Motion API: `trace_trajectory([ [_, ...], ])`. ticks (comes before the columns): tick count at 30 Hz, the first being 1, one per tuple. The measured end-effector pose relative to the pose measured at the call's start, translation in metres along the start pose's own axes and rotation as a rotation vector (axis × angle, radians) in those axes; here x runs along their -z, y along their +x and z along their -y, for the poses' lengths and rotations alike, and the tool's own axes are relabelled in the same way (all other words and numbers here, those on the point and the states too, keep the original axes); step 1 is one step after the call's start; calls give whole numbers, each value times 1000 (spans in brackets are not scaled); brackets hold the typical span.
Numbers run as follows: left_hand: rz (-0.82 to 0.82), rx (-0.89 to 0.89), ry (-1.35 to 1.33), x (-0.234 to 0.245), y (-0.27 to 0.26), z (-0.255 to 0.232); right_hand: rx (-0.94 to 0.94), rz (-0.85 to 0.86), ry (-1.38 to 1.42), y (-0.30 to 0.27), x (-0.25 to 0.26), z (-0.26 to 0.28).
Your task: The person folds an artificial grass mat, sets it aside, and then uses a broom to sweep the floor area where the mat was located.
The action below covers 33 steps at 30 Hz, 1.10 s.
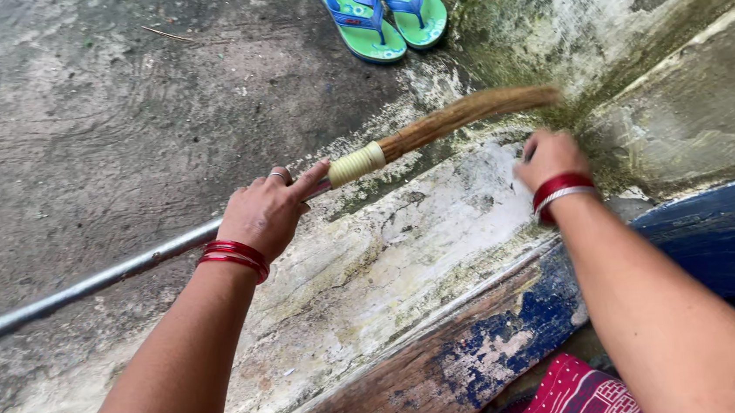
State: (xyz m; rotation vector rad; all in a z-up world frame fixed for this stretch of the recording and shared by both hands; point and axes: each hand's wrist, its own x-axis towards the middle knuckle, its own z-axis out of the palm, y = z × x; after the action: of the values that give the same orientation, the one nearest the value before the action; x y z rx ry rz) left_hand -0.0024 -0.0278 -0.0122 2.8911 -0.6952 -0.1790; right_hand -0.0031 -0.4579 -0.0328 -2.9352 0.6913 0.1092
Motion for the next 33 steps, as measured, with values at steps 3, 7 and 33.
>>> trace_trajectory([
  [3, 13, -164, 111, -18, 6, -19, 143, -304, 185, 36, 56, 8],
  [7, 227, -316, 301, -21, 11, -35, 156, -387, 304, 47, 109, 30],
  [33, -256, 321, 12, 3, -20, 45, -22, 149, -40, 15, 5, -21],
])
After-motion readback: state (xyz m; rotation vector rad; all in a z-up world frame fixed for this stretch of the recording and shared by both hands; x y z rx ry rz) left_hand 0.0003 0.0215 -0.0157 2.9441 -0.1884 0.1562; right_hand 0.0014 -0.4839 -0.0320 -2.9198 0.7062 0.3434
